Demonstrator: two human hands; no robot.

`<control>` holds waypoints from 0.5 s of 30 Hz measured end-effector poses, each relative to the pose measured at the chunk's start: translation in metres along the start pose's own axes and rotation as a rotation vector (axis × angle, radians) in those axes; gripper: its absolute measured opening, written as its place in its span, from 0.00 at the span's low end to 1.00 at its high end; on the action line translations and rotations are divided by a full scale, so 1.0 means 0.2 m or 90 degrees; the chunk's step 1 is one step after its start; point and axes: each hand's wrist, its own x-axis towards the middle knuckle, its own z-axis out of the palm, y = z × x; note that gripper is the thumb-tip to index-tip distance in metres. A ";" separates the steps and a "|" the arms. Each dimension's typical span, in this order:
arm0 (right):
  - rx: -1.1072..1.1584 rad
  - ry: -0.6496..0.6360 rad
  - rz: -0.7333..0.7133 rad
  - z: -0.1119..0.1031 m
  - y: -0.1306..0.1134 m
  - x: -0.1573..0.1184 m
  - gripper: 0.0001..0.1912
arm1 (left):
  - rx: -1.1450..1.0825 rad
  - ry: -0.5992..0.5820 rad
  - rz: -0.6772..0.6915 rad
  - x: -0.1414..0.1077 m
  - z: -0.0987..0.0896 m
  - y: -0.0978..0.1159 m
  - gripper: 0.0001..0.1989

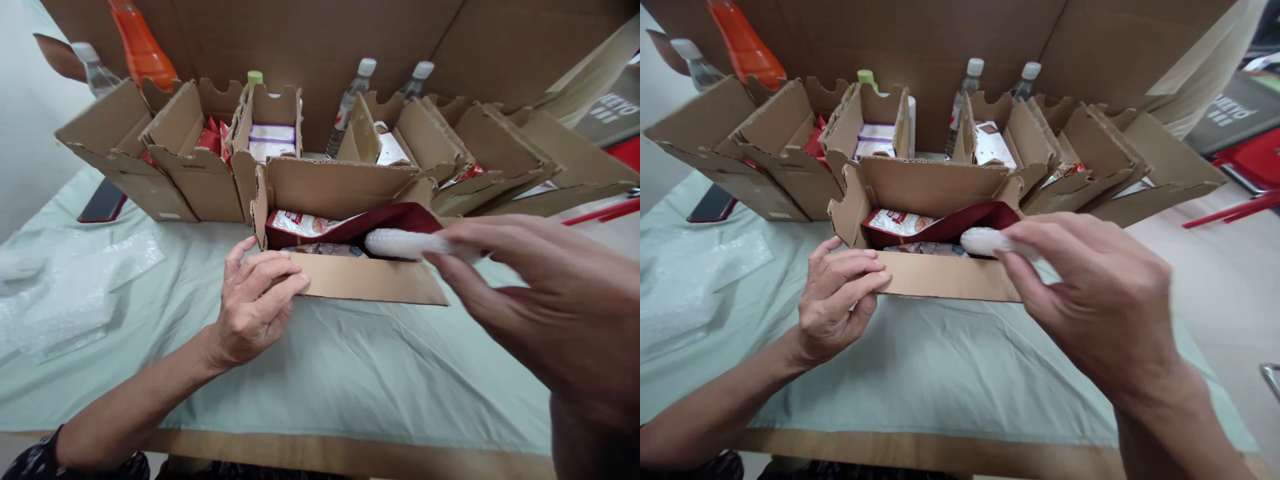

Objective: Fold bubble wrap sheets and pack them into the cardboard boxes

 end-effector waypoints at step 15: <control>0.173 -0.429 -0.074 0.37 0.00 0.30 0.18 | -0.020 -0.004 -0.015 0.00 -0.02 0.01 0.13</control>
